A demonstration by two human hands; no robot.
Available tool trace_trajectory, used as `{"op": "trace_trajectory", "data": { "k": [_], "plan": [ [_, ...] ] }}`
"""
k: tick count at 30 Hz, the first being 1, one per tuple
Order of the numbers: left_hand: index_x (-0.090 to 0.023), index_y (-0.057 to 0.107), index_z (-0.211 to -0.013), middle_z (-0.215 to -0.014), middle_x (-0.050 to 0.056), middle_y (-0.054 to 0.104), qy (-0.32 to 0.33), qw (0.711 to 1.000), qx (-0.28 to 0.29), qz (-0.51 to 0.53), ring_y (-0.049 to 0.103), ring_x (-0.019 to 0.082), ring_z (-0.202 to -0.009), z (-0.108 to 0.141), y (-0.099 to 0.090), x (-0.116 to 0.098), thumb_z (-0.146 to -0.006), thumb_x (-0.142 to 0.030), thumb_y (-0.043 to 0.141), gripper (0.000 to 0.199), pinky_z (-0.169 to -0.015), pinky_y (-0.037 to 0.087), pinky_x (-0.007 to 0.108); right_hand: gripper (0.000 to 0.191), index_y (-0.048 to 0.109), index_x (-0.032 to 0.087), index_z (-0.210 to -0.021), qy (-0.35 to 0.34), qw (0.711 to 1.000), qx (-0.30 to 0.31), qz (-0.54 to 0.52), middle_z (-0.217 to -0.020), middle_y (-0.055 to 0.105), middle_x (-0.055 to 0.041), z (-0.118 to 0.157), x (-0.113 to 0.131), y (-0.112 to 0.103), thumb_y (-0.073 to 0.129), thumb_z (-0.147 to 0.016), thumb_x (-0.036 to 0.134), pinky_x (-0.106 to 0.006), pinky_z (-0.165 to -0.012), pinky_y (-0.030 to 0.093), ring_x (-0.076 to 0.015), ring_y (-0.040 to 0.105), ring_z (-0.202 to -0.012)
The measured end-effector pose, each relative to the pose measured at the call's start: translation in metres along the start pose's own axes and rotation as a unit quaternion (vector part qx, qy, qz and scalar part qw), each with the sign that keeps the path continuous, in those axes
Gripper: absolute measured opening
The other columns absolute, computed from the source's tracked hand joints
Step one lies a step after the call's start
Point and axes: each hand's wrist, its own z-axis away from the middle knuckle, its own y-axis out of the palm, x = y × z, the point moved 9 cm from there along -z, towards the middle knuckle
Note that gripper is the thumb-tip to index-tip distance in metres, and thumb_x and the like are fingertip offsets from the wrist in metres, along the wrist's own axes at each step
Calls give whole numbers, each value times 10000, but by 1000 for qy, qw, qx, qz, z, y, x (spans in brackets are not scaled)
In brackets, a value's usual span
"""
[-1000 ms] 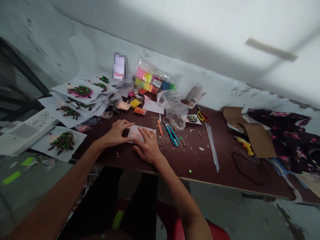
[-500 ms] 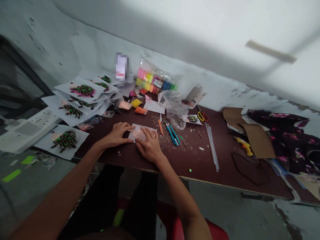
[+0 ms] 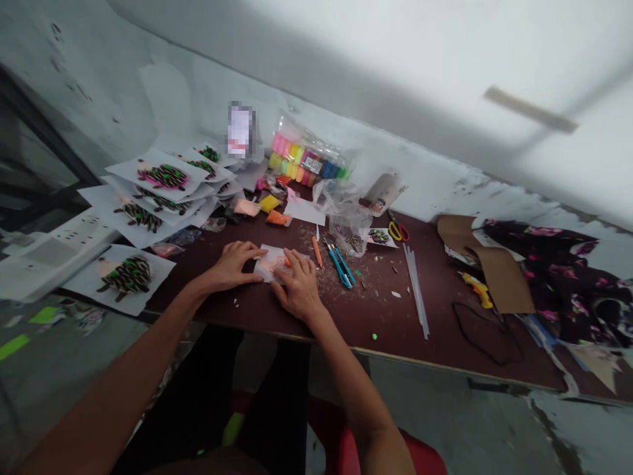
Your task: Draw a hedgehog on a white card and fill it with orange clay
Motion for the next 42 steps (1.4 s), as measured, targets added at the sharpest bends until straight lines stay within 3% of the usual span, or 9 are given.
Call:
{"op": "trace_trajectory", "data": {
  "k": [12, 23, 26, 29, 32, 34, 42],
  "plan": [
    [-317, 575, -1319, -1180, 47, 567, 16, 1000, -14, 3, 450, 291, -1121, 0, 0, 0, -757, -502, 671, 600, -1012, 295, 442, 250, 722, 291, -1139, -16, 999, 25, 12, -1545, 406, -82, -1, 6, 0, 588, -936, 349, -473, -1107, 273, -284, 341, -1408],
    [-293, 594, -1296, -1177, 53, 570, 6, 1000, -17, 4, 451, 291, -1140, 0, -1, -1, -748, -496, 684, 592, -1035, 284, 449, 218, 727, 269, -1080, 18, 999, -12, 26, -1515, 445, -94, 1, -1, -5, 575, -940, 339, -489, -1098, 287, -287, 364, -1387],
    [-305, 595, -1295, -1175, 47, 574, 9, 1000, -19, 3, 453, 289, -1127, 0, -2, -2, -744, -493, 687, 589, -1030, 285, 449, 216, 721, 252, -1071, 31, 998, -53, 18, -1441, 518, -103, 3, -8, -9, 541, -957, 285, -457, -1063, 328, -268, 411, -1340],
    [-320, 587, -1306, -1175, 41, 579, 12, 1000, -15, 3, 455, 291, -1118, 0, -2, -2, -746, -491, 683, 593, -1017, 292, 448, 216, 735, 263, -1004, 51, 995, -81, 14, -1255, 634, -76, 2, -15, -9, 522, -971, 265, -411, -968, 383, -240, 522, -1153],
    [-321, 586, -1307, -1179, 42, 579, 12, 1000, -14, 4, 454, 294, -1119, 0, -2, -3, -743, -489, 683, 597, -1018, 287, 453, 209, 752, 274, -951, 63, 996, -58, 20, -1000, 685, -51, -6, -16, -3, 546, -972, 301, -366, -854, 388, -213, 544, -927],
    [-314, 593, -1300, -1172, 44, 580, 13, 1000, -15, 4, 455, 291, -1116, 0, -3, -3, -745, -487, 684, 588, -1017, 288, 450, 201, 759, 264, -926, 65, 997, -24, 28, -897, 679, -52, -14, -14, 3, 571, -962, 328, -363, -812, 372, -217, 529, -876],
    [-272, 604, -1284, -1146, 52, 586, 8, 1000, -15, 2, 462, 285, -1111, 1, -5, -6, -742, -463, 686, 581, -1015, 295, 446, 213, 767, 233, -874, 93, 989, 88, 71, -920, 688, -82, -36, -5, 17, 596, -948, 336, -400, -810, 363, -251, 534, -929]
  ]
}}
